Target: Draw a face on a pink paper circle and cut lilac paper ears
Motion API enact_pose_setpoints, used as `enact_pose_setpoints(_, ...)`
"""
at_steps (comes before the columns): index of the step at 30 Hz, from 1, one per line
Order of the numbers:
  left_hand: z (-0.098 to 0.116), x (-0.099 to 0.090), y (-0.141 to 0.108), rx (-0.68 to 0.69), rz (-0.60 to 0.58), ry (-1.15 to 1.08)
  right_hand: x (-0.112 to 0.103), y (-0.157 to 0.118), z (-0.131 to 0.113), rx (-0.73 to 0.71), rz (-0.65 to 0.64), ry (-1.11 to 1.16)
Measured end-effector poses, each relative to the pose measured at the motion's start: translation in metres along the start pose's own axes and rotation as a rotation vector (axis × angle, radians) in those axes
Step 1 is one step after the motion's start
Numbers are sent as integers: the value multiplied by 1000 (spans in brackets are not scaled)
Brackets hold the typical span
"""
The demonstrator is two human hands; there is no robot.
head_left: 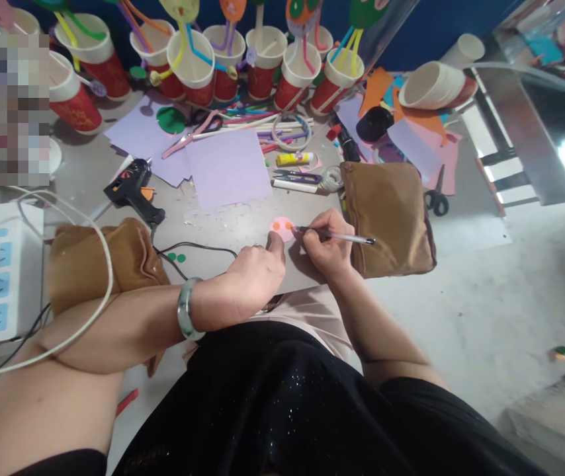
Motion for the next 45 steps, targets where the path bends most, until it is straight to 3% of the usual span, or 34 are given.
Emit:
enact_pose_setpoints(24,0,-4,-2,6,-6,1,0,1,-3,22,-60,-6)
enact_pose_setpoints(35,0,-2,0,-5,-5,-19,-1,0,-1,18,-15,17)
enact_pose_setpoints(39,0,-3,-1,10,-8,-4,-2,-2,3,-30,73,19)
enact_pose_setpoints(45,-3,-1,0,16,41,34,1,-5,14,27,234,9)
Point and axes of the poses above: each hand's wrist, its own y-axis towards the middle knuckle, its own x-axis out of the palm, z = x × y, the point moved 2 cm from there along y, towards the middle knuckle, and after that the axes turned 4 degrees about -x, right-handed, at the moved point
